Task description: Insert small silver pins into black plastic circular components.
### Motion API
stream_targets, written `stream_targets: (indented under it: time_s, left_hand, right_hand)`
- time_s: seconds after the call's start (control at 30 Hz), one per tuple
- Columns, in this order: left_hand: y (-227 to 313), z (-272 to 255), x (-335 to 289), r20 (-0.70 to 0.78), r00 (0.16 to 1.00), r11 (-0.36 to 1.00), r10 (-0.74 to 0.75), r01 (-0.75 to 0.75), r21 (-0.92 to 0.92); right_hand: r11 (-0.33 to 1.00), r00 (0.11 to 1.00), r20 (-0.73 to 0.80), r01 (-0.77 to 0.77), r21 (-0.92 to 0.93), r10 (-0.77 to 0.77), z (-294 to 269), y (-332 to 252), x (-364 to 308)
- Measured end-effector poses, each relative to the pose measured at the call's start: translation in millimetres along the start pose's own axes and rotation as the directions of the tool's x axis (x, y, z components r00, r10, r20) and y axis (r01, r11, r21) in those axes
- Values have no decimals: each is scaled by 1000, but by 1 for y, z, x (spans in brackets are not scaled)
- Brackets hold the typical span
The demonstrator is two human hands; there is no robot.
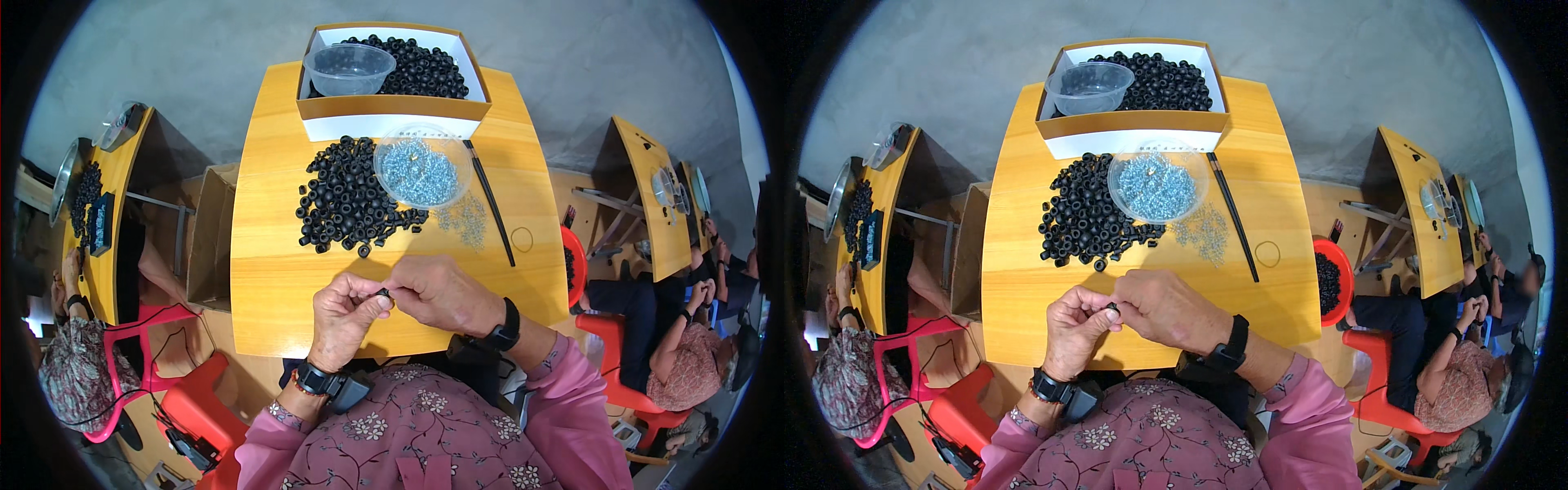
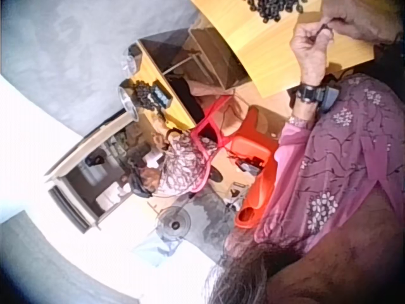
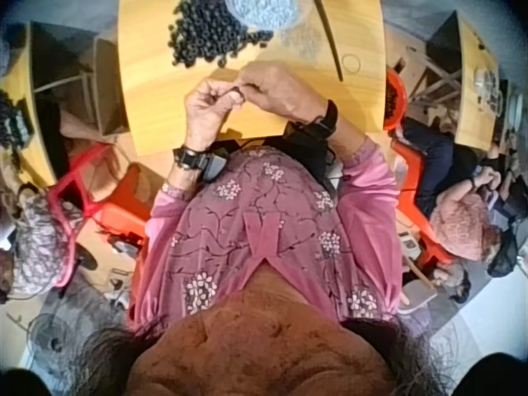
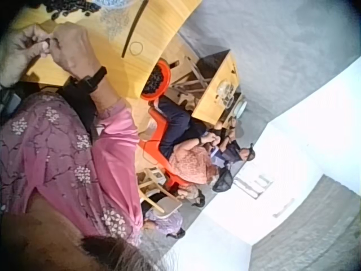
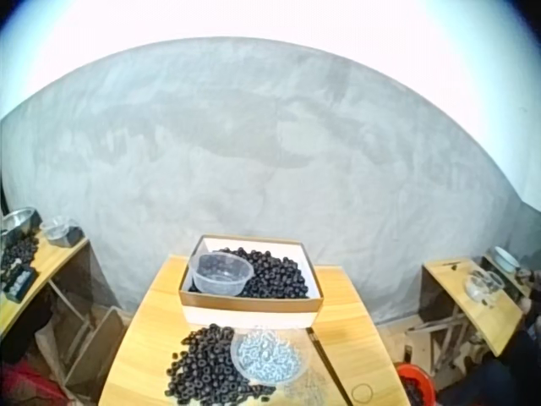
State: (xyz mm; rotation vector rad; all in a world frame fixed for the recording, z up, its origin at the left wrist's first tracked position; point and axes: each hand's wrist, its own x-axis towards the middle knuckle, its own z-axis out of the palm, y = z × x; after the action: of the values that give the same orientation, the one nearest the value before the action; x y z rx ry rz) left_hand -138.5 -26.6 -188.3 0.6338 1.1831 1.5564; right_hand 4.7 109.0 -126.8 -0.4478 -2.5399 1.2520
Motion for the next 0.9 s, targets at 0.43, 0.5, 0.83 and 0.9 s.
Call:
stream_targets:
  time_s: [0.43, 0.5, 0.83, 0.9]
  left_hand:
    - [0, 1, -4, -29, 999, 998, 42, -41, 39]
    - [2, 0, -3, -26, 999, 1000, 26, -25, 14]
    - [8, 1, -2, -9, 1000, 1000, 14, -14, 21]
    - [6, 0, -1, -3, 1000, 1000, 6, -5, 23]
  right_hand:
    - [999, 997, -64, -30, 26, 32, 7, -5, 0]
    - [999, 998, -53, 32, -21, -34, 6, -2, -1]
    - [989, 991, -52, -123, 78, 127, 3, -18, 0]
    - [998, 997, -29, -66, 21, 66, 2, -13, -1]
